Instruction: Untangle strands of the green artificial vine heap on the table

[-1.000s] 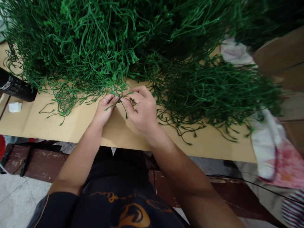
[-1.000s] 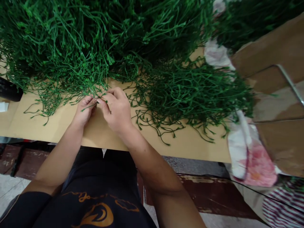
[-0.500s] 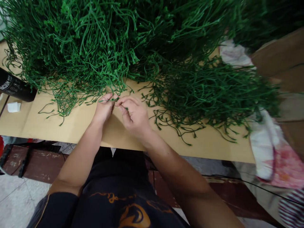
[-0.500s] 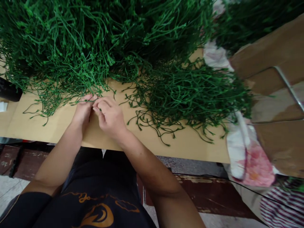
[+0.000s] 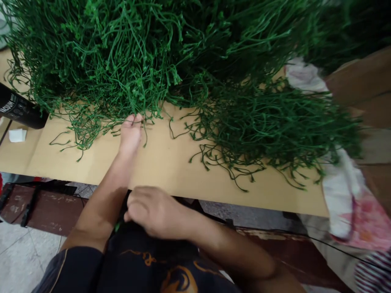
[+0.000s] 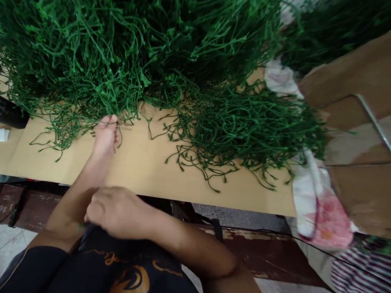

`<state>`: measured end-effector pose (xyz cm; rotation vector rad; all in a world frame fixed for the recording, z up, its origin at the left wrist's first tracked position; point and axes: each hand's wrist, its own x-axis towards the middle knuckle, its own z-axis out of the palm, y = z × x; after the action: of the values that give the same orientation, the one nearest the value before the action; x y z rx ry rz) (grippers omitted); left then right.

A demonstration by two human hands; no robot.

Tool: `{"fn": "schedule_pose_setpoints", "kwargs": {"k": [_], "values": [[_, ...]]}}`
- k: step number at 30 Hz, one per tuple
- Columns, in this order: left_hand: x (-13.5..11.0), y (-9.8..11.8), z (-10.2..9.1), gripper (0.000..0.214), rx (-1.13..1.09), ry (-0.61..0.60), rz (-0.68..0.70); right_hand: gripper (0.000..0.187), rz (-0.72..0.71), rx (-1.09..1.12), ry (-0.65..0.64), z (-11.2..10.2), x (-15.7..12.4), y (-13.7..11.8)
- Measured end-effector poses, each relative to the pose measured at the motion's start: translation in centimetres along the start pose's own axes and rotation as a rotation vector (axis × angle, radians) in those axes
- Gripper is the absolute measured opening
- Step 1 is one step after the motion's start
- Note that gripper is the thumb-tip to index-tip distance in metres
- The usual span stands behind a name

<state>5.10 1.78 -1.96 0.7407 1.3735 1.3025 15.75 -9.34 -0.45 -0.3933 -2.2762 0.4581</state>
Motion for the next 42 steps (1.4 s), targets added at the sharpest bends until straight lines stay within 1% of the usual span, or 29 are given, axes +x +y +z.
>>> {"fn": "schedule_pose_setpoints", "kwargs": {"k": [1, 2, 4, 5, 7, 8, 9, 10, 13, 15, 17, 19, 21, 25, 28, 30, 32, 34, 36, 39, 42], "values": [[-0.1, 0.0, -0.1, 0.023, 0.01, -0.016, 0.001, 0.022, 0.064, -0.064, 0.013, -0.8, -0.3, 0.6], [-0.2, 0.1, -0.2, 0.023, 0.024, -0.033, -0.01, 0.02, 0.173, -0.153, 0.046, -2.0, -0.7, 1.6], [-0.7, 0.1, -0.5, 0.023, 0.046, -0.084, -0.045, 0.018, 0.491, -0.401, 0.106, -5.1, -1.9, 4.3], [-0.9, 0.2, -0.6, 0.022, 0.05, -0.107, -0.054, 0.018, 0.62, -0.509, 0.151, -6.6, -2.5, 5.6], [-1.2, 0.3, -0.7, 0.022, 0.051, -0.147, -0.054, 0.024, 0.771, -0.65, 0.241, -8.9, -3.4, 7.4], [-1.3, 0.3, -0.6, 0.022, 0.057, -0.162, -0.05, 0.03, 0.797, -0.665, 0.269, -9.3, -3.6, 7.8], [-1.3, 0.2, -0.6, 0.022, 0.068, -0.172, -0.045, 0.037, 0.8, -0.642, 0.276, -9.0, -3.5, 7.9], [-1.2, 0.2, -0.5, 0.022, 0.081, -0.177, -0.037, 0.043, 0.789, -0.593, 0.264, -8.3, -3.2, 7.8], [-0.8, -0.3, -0.4, 0.022, 0.117, -0.179, 0.013, 0.048, 0.76, -0.394, 0.146, -4.3, -1.3, 7.2], [-0.7, -0.6, -0.5, 0.023, 0.131, -0.174, 0.068, 0.04, 0.776, -0.257, 0.072, -1.9, 0.1, 7.2], [-0.6, -0.8, -0.5, 0.025, 0.142, -0.173, 0.118, 0.025, 0.794, -0.125, 0.065, -0.7, 1.0, 7.6], [-0.7, -0.8, -0.6, 0.027, 0.155, -0.184, 0.149, 0.016, 0.792, -0.047, 0.134, -0.5, 1.1, 8.0], [-0.7, -0.7, -0.6, 0.028, 0.178, -0.195, 0.171, 0.015, 0.782, -0.016, 0.219, -1.0, 0.7, 8.3], [-0.5, -0.9, -0.7, 0.025, 0.215, -0.212, 0.169, 0.022, 0.747, -0.015, 0.384, -2.0, 0.2, 8.0], [-0.3, -1.2, -0.7, 0.028, 0.239, -0.21, 0.17, 0.027, 0.651, -0.045, 0.523, -2.0, 0.7, 7.6], [-0.3, -1.2, -0.7, 0.032, 0.25, -0.2, 0.177, 0.024, 0.584, -0.041, 0.562, -1.7, 1.2, 7.6], [-0.5, -1.1, -0.6, 0.034, 0.245, -0.188, 0.181, 0.017, 0.555, -0.011, 0.568, -1.3, 1.4, 7.8], [-0.6, -0.9, -0.6, 0.034, 0.237, -0.184, 0.179, 0.011, 0.578, 0.045, 0.57, -0.9, 1.2, 8.1], [-0.7, -0.8, -0.5, 0.034, 0.238, -0.185, 0.182, 0.012, 0.628, 0.109, 0.576, -0.6, 0.9, 8.5], [-0.8, -0.6, -0.4, 0.036, 0.26, -0.183, 0.189, 0.017, 0.696, 0.221, 0.647, -0.3, 0.7, 9.2], [-0.9, -0.6, -0.3, 0.038, 0.264, -0.204, 0.201, 0.027, 0.753, 0.401, 0.739, -0.5, 0.8, 9.7]]}}
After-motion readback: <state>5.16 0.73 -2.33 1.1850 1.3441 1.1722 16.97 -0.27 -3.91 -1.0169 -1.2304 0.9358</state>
